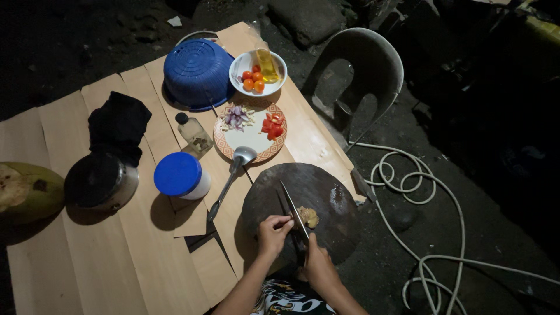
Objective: The person places ginger onto a cutting board and slices it using a knife.
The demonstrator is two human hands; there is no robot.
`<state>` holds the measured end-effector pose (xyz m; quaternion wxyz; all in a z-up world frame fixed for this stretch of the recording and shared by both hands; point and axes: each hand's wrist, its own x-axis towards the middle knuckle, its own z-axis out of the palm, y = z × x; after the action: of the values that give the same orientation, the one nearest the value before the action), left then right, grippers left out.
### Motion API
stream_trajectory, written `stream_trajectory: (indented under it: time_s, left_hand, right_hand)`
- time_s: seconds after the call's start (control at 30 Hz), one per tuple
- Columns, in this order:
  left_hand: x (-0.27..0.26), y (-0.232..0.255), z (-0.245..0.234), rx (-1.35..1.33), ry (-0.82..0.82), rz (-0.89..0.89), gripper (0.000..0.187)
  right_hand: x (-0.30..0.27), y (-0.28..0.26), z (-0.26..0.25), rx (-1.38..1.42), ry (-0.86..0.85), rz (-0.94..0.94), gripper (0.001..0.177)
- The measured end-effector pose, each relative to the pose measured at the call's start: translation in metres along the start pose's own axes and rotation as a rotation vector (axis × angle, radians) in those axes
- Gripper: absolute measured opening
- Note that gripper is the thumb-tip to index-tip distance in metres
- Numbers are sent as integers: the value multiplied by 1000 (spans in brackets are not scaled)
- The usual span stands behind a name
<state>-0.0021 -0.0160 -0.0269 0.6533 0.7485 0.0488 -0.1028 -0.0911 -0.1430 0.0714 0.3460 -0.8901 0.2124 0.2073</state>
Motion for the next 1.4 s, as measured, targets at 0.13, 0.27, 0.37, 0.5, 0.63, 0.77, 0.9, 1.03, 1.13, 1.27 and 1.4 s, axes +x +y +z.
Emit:
stream_trajectory:
  time_s: [0.13, 0.27, 0.37, 0.5, 0.63, 0.77, 0.9, 1.03, 1.13, 1.27, 1.4]
  left_hand:
    - [-2, 5, -1, -20, -5, -27, 18]
    - [-2, 8, -4, 45, -8, -38, 19]
    - [-2, 2, -2, 74, 13, -3, 20]
    - [-1, -6, 0, 51, 38, 90, 21]
    - [0, -11, -1, 107, 40, 89, 21]
    - [2, -11, 8, 3, 45, 73, 21]
    - [1, 0, 11, 13, 37, 52, 23]
    - [-2, 15, 10, 131, 39, 78, 22]
    - [-4, 31, 6, 194, 4, 218, 21]
    - [-5, 55, 1, 303, -73, 243, 10]
    - [-1, 67, -5, 326, -81, 223, 4]
  right_hand:
    - [1, -17, -9, 23, -118, 61, 63]
    - [17, -18, 6, -71, -20, -16, 66]
    - [33, -14, 22, -93, 44, -19, 43]
    - [44, 1, 37, -29, 119, -76, 21]
    - [47, 24, 43, -115, 113, -87, 21]
    - [33, 51, 42, -108, 131, -79, 33]
    - [45, 50, 37, 42, 207, -39, 27]
    - [45, 57, 29, 175, 144, -83, 25]
    - [41, 60, 29, 80, 201, -137, 17]
    - [19, 56, 21, 20, 162, -70, 14]
    - [10, 43, 19, -19, 70, 83, 20]
